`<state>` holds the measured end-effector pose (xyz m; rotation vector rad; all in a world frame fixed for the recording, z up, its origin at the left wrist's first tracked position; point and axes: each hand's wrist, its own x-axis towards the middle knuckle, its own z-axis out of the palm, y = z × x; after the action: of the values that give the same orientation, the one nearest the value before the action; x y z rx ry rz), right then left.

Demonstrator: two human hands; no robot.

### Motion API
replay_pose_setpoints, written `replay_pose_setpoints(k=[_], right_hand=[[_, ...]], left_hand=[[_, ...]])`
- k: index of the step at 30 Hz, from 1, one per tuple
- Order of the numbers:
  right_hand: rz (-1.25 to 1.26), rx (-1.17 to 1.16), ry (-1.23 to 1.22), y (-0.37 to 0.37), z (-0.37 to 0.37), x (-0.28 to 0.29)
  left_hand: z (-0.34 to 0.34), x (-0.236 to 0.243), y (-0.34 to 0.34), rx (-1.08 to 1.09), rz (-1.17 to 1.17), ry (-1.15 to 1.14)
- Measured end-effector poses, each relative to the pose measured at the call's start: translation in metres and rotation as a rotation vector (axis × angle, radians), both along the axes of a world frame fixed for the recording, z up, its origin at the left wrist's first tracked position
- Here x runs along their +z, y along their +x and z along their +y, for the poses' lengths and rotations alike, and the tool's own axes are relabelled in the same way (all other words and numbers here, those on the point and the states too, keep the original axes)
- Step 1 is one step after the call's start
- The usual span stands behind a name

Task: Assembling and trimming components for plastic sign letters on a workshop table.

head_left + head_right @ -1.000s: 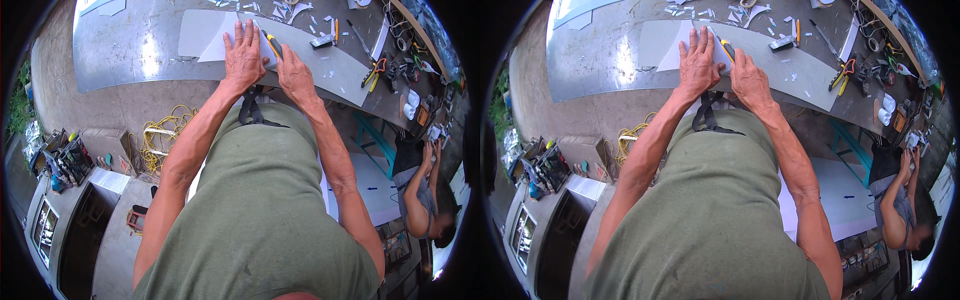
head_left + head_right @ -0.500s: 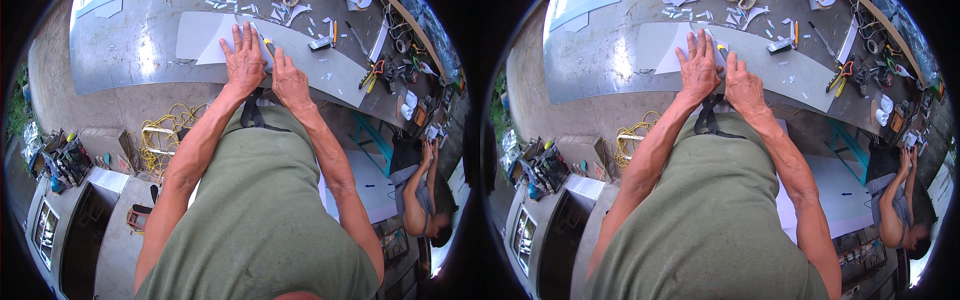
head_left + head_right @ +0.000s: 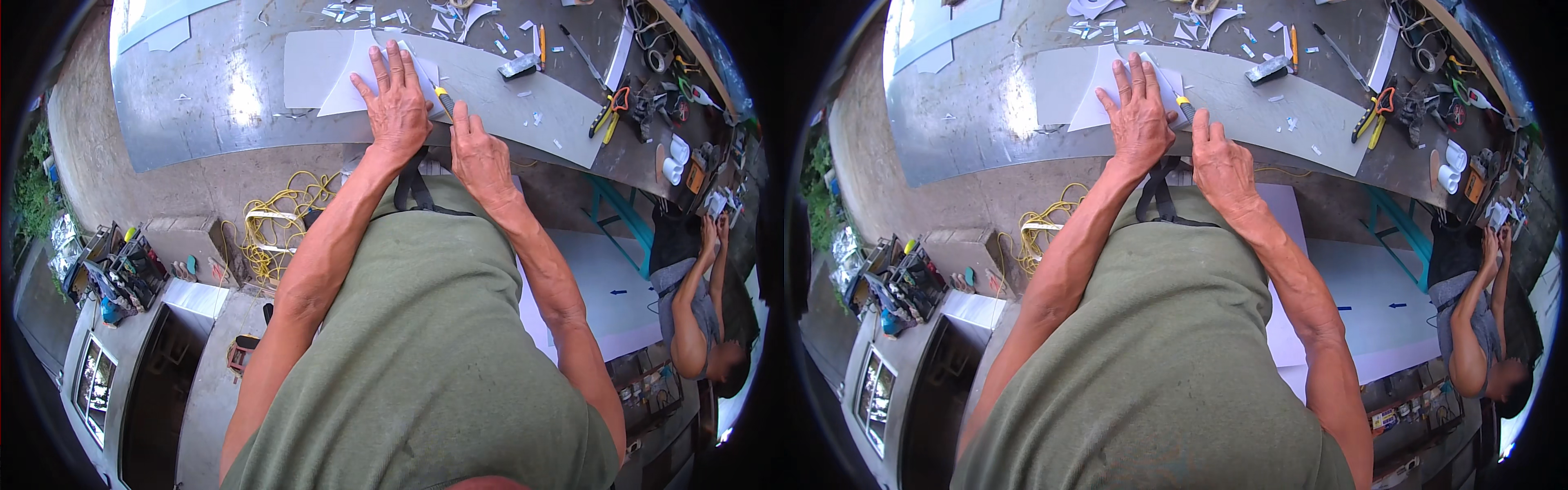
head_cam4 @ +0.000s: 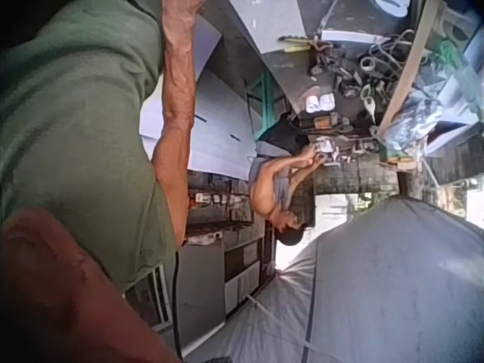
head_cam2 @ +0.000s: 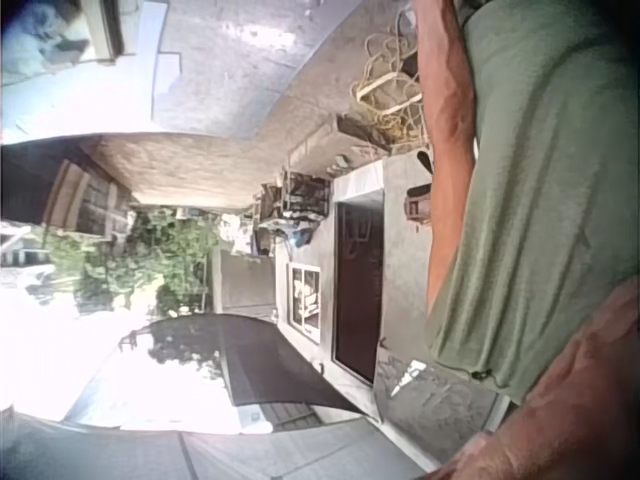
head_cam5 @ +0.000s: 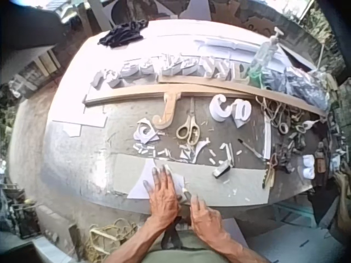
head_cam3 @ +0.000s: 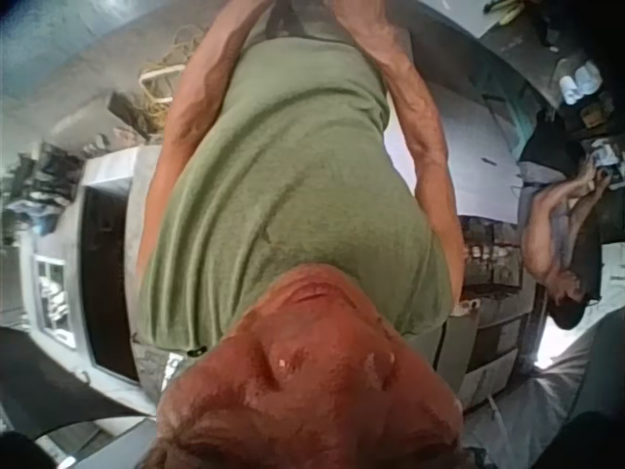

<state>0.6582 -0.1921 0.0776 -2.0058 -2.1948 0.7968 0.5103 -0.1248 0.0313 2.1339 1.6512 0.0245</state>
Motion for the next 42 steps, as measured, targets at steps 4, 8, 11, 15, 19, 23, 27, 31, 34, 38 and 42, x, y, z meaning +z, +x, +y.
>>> replay_pose_setpoints(k=[4,8,11,15,19,23,27,31,34,38,42], right_hand=[[0.000,0.011,-0.006,0.007,-0.013,0.001],[-0.005,0.021,-0.020,0.012,-0.023,0.002],[0.003,0.012,-0.040,0.015,-0.028,0.006],[0.003,-0.012,-0.030,0.013,-0.028,0.003],[0.082,-0.092,-0.044,0.015,-0.018,0.014],[0.121,-0.110,-0.005,0.017,-0.013,0.019],[0.074,-0.084,-0.042,0.022,-0.004,0.043],[0.136,-0.138,0.122,0.015,0.017,0.024],[0.170,-0.105,0.153,0.010,0.025,-0.004],[0.169,-0.080,0.170,0.004,0.029,-0.018],[0.155,-0.076,0.164,0.000,0.032,-0.022]], left_hand=[[0.000,0.000,0.001,0.002,0.002,-0.010],[0.001,0.000,0.002,0.002,0.027,-0.016],[0.001,0.000,0.002,0.004,0.033,-0.023],[0.001,0.000,0.002,0.004,0.032,-0.027],[0.001,-0.001,0.000,0.000,0.031,-0.007],[0.001,-0.002,0.000,-0.010,0.018,0.013],[0.000,-0.004,-0.001,-0.004,0.017,0.029],[0.000,-0.001,0.000,0.000,0.015,0.027],[0.000,-0.002,-0.001,-0.010,0.009,0.038],[-0.001,-0.002,-0.001,-0.005,0.003,0.037],[-0.001,-0.002,-0.002,-0.003,-0.006,0.039]])
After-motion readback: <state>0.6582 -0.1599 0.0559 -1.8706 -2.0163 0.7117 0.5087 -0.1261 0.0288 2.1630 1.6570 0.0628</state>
